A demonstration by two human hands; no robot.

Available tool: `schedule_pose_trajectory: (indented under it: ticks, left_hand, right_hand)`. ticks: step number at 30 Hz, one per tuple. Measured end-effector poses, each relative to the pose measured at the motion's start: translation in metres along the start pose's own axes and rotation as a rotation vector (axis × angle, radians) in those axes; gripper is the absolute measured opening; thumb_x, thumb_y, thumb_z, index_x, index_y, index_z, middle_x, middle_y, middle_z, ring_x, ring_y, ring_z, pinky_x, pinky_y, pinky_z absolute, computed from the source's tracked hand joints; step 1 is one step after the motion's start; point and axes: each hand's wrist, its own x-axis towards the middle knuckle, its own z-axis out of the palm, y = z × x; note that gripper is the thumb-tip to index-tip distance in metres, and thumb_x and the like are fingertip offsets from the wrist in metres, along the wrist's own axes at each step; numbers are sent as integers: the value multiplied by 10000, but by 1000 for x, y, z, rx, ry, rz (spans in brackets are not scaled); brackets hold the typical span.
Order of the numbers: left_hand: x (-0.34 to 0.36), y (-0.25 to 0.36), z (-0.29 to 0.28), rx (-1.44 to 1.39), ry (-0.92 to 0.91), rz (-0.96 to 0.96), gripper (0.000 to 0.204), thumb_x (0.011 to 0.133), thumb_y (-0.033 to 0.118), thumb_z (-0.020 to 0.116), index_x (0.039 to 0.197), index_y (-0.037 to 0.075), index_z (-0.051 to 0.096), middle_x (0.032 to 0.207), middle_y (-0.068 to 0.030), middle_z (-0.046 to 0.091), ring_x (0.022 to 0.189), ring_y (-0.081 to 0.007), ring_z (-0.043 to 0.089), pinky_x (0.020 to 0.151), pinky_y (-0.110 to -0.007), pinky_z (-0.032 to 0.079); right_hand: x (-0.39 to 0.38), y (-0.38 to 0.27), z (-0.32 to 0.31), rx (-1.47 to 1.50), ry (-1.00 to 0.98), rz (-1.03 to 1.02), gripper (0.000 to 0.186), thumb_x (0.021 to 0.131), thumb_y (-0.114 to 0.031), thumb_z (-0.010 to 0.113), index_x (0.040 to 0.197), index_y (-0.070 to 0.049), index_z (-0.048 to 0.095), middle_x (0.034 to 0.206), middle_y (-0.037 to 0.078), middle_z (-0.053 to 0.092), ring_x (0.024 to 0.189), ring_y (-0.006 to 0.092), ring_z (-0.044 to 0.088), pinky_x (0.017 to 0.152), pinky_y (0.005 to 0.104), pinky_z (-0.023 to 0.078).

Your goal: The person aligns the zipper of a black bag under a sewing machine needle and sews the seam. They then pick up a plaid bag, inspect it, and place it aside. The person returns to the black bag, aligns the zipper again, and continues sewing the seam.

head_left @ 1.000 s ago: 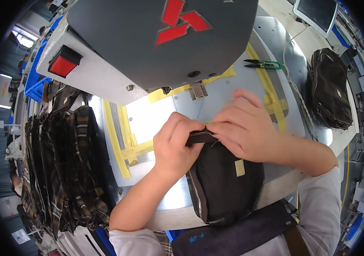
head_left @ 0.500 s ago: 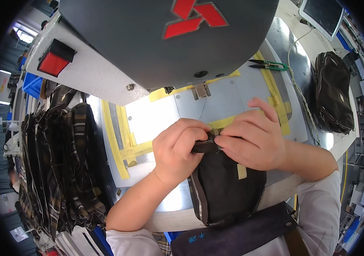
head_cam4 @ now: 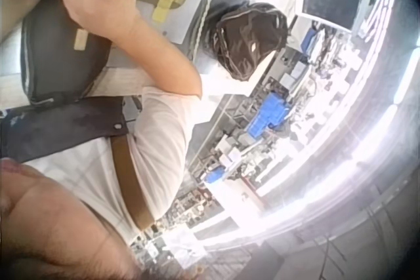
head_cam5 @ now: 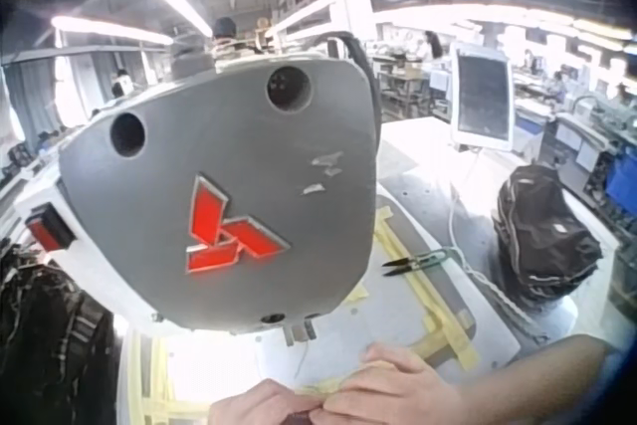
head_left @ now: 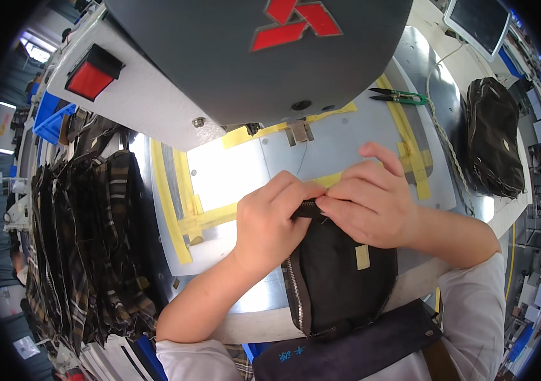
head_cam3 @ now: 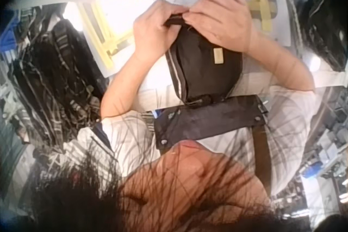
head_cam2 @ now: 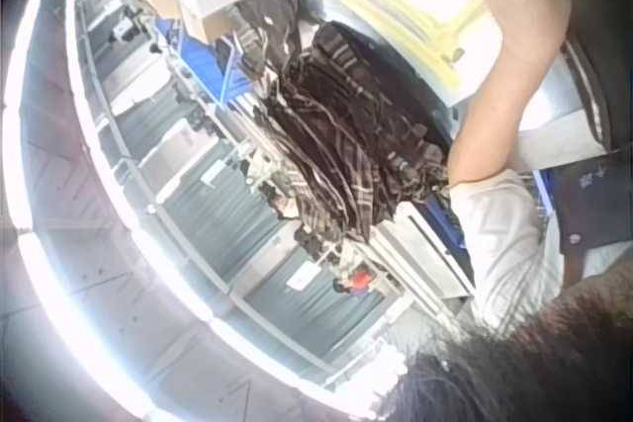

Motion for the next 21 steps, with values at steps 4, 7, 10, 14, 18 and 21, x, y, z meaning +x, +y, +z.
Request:
schedule_pose_trajectory:
  ticks: [4,7,10,14,18,21]
  left_hand:
    - [1,-5,0,-195,-107,-288,159,693,-34,687,836,26,649,746,-83,606,656,-224,623,582,-310,485]
    - [1,-8,-2,-399,-157,-504,103,753,6,692,839,0,636,768,-92,628,681,-194,628,625,-297,485]
    - [2,-8,-2,-412,-188,-518,101,787,39,705,830,-4,625,757,-73,631,674,-149,597,631,-273,469]
    - [5,2,-5,-232,-202,-447,131,811,71,712,840,-1,606,720,-63,605,651,-137,540,626,-262,444]
    - [2,2,-5,-194,-184,-374,156,845,108,681,887,-10,587,772,-118,589,692,-220,548,658,-309,446]
    - [3,-4,-5,-180,-228,-307,175,855,93,638,949,-29,552,858,-185,594,741,-368,597,643,-401,470]
  right_hand:
    - [2,12,1,198,-196,184,182,728,-202,732,866,-114,653,800,1,585,850,195,565,984,453,392]
    - [10,15,-3,267,-228,264,212,747,-221,731,907,-112,644,804,24,592,867,231,567,995,475,376]
    - [3,18,0,299,-284,287,233,758,-218,728,930,-92,635,803,53,596,868,251,565,993,467,375]
    - [2,21,5,439,-301,453,214,774,-197,710,927,-71,631,804,78,606,874,272,565,983,450,381]
    - [4,24,4,474,-369,561,201,769,-178,708,927,-80,631,835,73,613,903,271,561,980,445,380]
    - [9,27,1,337,-266,369,197,743,-153,720,911,-104,630,907,51,605,940,247,553,988,448,371]
